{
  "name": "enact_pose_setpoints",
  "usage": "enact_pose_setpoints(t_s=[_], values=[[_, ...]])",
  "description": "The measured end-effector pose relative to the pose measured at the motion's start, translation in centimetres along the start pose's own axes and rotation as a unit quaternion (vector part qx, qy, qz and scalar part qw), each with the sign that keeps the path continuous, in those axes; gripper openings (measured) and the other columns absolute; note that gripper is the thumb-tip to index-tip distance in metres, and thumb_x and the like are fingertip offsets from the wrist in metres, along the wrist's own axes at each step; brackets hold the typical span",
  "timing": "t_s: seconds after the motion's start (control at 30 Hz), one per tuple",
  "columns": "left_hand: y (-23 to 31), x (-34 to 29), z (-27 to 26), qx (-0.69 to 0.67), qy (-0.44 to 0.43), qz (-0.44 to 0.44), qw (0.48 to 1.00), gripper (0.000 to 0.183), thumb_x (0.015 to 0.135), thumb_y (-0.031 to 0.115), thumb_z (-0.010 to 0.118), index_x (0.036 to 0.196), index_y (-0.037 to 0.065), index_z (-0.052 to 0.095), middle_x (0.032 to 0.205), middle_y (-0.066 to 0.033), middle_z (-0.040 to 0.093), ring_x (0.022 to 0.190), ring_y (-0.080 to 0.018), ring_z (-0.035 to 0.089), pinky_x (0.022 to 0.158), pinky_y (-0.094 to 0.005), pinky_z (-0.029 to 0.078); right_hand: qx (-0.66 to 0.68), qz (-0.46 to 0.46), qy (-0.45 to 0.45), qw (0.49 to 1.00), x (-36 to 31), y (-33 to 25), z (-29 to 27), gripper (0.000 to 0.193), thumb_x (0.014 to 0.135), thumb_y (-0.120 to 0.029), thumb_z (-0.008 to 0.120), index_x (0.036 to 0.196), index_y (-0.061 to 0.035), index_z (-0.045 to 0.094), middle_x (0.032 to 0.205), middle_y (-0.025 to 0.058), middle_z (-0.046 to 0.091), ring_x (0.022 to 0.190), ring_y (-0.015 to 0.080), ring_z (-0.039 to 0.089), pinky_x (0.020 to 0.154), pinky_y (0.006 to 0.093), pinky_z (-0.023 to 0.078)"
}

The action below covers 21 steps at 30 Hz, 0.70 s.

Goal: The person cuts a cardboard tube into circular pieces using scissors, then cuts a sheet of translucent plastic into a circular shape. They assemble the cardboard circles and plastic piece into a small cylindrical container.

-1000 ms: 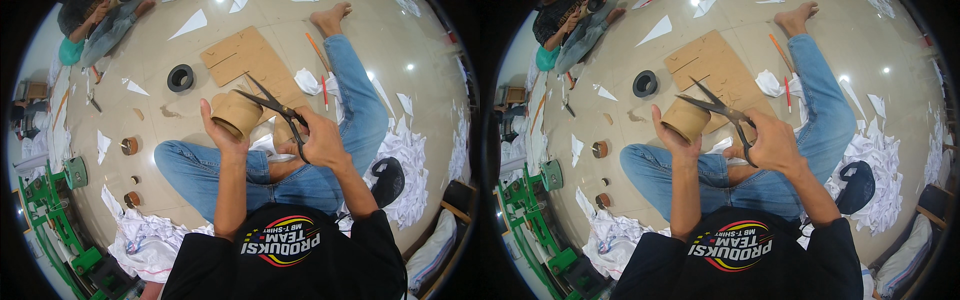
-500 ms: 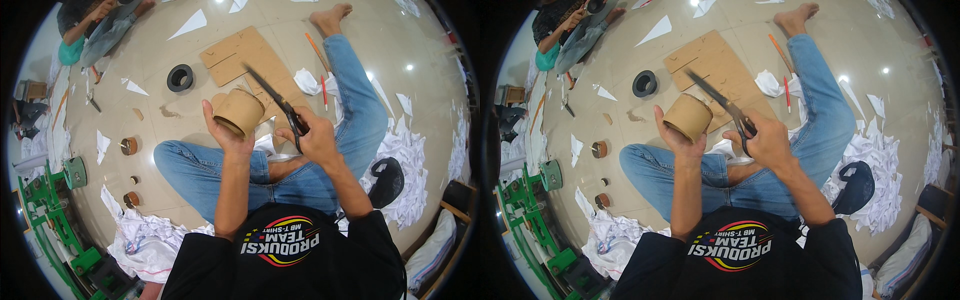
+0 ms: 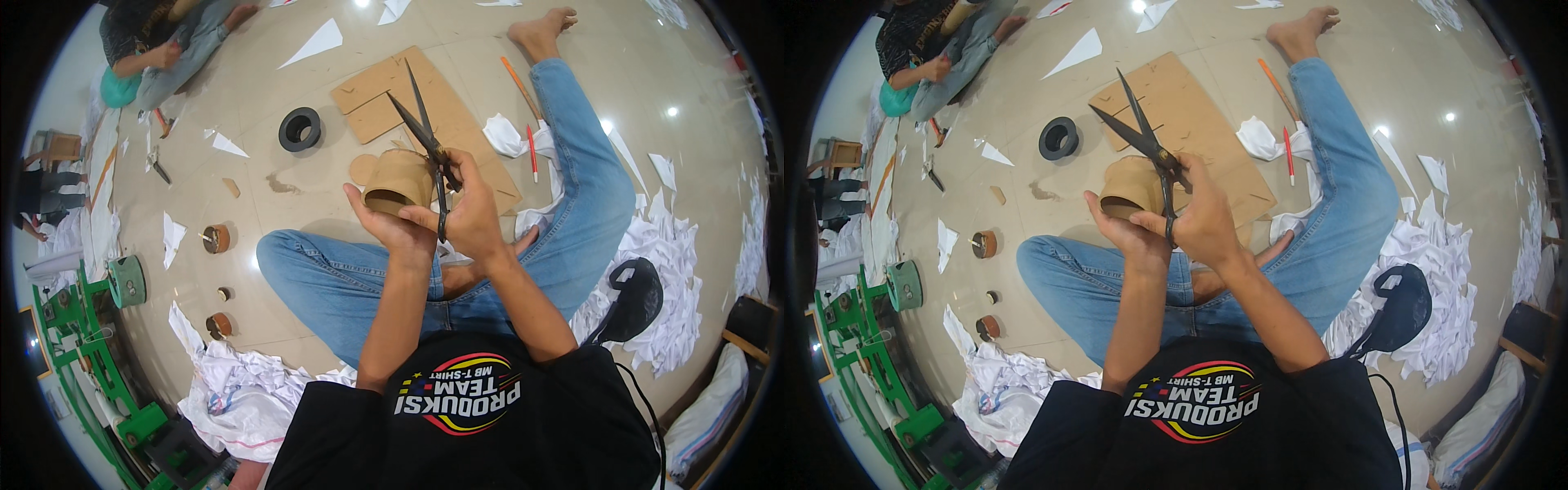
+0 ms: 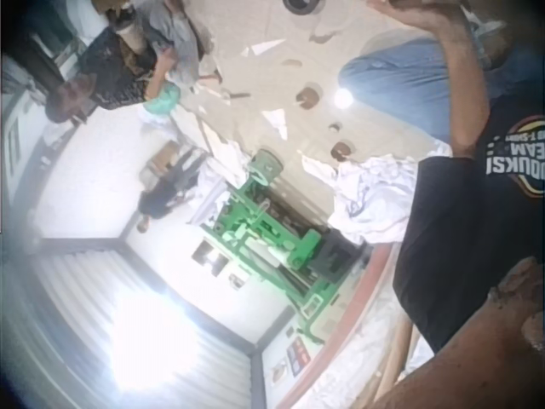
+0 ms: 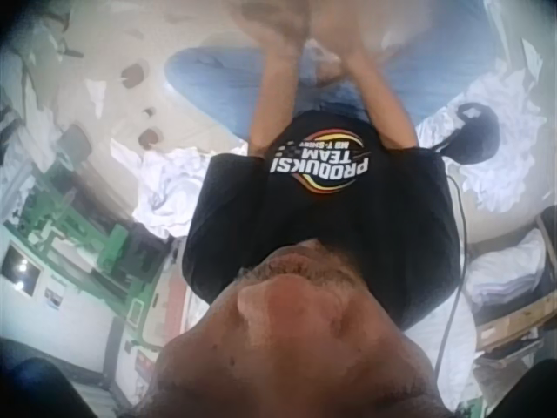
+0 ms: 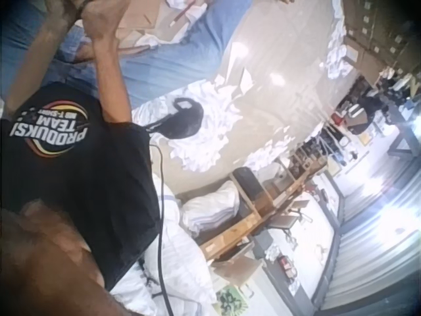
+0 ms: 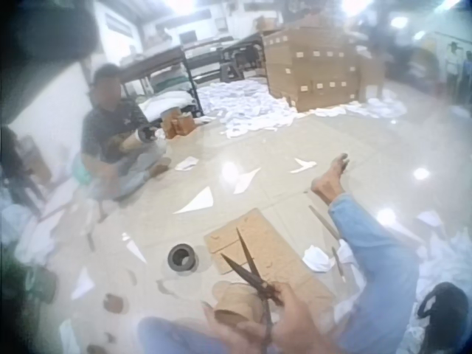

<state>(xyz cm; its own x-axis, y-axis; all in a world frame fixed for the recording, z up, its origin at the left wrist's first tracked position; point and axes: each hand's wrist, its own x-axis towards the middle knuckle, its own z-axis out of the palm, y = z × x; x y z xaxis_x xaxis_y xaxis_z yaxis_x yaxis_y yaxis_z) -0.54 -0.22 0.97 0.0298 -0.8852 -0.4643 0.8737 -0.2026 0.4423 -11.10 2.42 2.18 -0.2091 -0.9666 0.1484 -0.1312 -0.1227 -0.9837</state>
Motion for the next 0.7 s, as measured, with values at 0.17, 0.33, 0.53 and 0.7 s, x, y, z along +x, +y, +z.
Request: enact_pose_setpoints(t_s=[0.17,0.33,0.53,0.7], values=[[-0.3,-0.2,0.2,0.004,0.005,-0.016,1.0,0.075,0.111,0.066,0.034,0.143,0.003,0.057,0.137,-0.0146,0.066,0.123,-0.0285,0.066,0.105,-0.0426,0.054,0.019,0.041,-0.009,0.999,0.6,-0.4,-1.0,0.094,0.069,-0.023,0.104,0.14,0.0077,0.051,0.127,0.0169,0.068,0.121,0.0228,0.065,0.108,0.0348,0.049],[0.7,2.6,-2.9,0.241,-0.014,0.145,0.96,0.077,0.112,0.063,0.039,0.146,-0.004,0.054,0.139,-0.0212,0.065,0.126,-0.0293,0.064,0.109,-0.0418,0.049,-0.005,0.053,-0.017,0.998,1.0,-0.6,-2.1,0.093,0.068,-0.024,0.105,0.139,0.0067,0.053,0.125,0.0153,0.069,0.121,0.022,0.065,0.106,0.0342,0.05],[2.3,3.6,-1.8,0.353,-0.119,0.13,0.919,0.072,0.112,0.055,0.048,0.137,-0.012,0.06,0.13,-0.023,0.069,0.119,-0.0281,0.066,0.105,-0.0391,0.051,-0.071,0.033,-0.04,0.996,1.0,-1.0,-2.4,0.092,0.065,-0.028,0.106,0.136,0.0041,0.057,0.121,0.015,0.071,0.118,0.0235,0.068,0.105,0.0359,0.052],[1.5,3.6,-2.0,0.338,-0.122,0.105,0.927,0.073,0.111,0.059,0.047,0.12,-0.01,0.068,0.108,-0.0175,0.074,0.096,-0.0223,0.072,0.087,-0.0343,0.058,-0.117,0.019,-0.047,0.992,1.2,-1.7,-2.8,0.094,0.063,-0.034,0.106,0.135,0.0038,0.057,0.117,0.0163,0.072,0.114,0.0257,0.07,0.103,0.0376,0.054]])
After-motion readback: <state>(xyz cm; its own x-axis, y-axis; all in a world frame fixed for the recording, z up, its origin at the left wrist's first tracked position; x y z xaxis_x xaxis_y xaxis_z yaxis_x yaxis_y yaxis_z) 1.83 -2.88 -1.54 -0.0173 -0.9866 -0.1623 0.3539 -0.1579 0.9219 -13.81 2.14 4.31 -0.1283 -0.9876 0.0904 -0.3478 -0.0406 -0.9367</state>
